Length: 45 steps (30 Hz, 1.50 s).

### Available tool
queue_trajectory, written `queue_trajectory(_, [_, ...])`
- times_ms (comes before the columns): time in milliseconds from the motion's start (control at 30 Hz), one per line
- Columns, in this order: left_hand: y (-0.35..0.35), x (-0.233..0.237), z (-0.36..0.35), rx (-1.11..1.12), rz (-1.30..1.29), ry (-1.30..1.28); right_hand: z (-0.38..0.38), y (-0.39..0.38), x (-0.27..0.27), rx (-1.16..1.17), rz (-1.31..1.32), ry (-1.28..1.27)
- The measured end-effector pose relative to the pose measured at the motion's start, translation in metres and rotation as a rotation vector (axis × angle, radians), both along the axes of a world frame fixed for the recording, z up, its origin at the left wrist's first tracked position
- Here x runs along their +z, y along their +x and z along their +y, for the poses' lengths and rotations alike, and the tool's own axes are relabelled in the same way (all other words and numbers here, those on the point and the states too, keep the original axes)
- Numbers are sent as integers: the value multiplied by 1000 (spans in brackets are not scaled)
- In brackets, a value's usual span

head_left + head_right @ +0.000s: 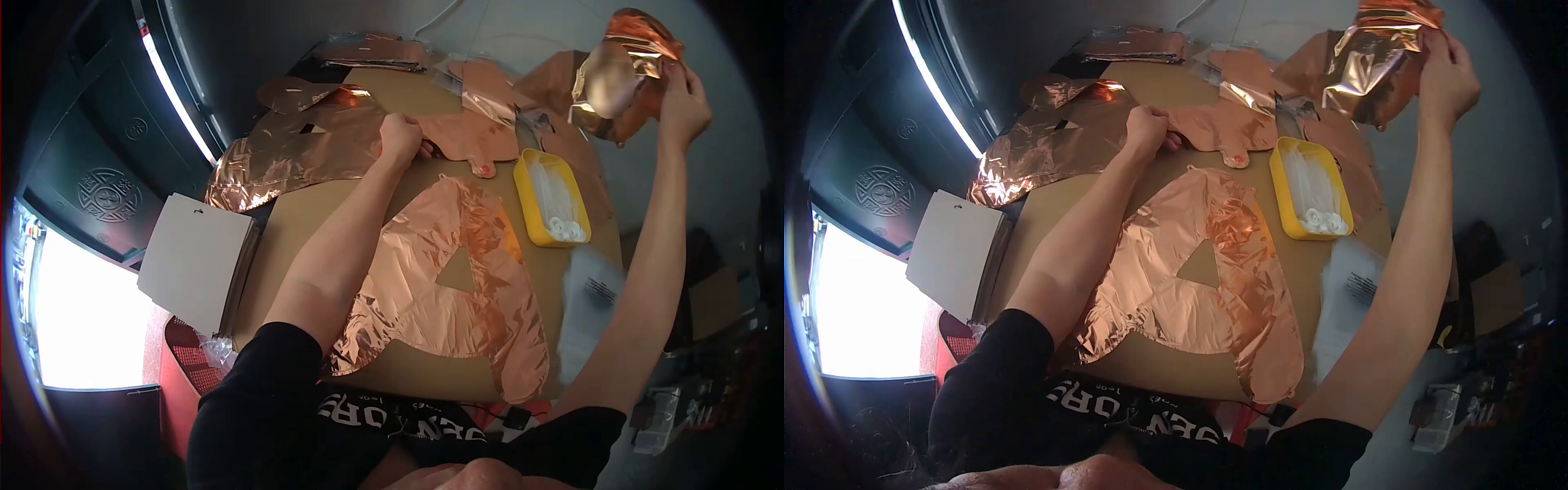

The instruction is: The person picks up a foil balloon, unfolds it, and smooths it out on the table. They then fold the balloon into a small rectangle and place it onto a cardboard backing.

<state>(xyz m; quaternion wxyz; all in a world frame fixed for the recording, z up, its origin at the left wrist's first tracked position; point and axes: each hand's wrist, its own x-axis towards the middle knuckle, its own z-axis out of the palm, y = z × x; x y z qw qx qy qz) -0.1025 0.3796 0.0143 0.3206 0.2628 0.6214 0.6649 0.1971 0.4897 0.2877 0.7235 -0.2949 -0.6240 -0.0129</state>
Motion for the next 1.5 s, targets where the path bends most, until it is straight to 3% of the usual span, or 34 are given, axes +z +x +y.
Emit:
queue_trajectory(33, [0,-3,2,-11,4,7,-5,4,-1,-82,-89,-2])
queue_trajectory(133, [-1,0,-4,-43,238,-121,-28,2,-22,12,-199,-59])
queue_trajectory(233, [2,-8,3,240,1045,-194,-73,3,-49,59,-338,12])
queue_trajectory(333, [20,28,-16,207,1126,-302,-133,11,-64,64,-553,196])
queue_trajectory(433, [35,49,-21,62,959,-274,-189,20,-80,64,-706,256])
queue_trajectory(533, [52,80,-32,-497,167,-436,-233,26,-104,129,-836,266])
queue_trajectory(633, [74,68,-26,-681,-228,-632,-277,25,-138,225,-905,372])
queue_trajectory(833, [83,30,-47,-590,44,-508,-336,27,-155,347,-1005,345])
queue_trajectory(1033, [84,34,-78,-559,-17,-541,-368,32,-167,410,-955,360])
queue_trajectory(1233, [91,31,-93,-570,238,-588,-380,36,-174,415,-940,399])
queue_trajectory(1333, [99,45,-108,-537,534,-490,-380,40,-168,487,-912,251])
queue_trajectory(1500, [93,104,-205,-767,447,66,-370,47,-161,484,-785,59])
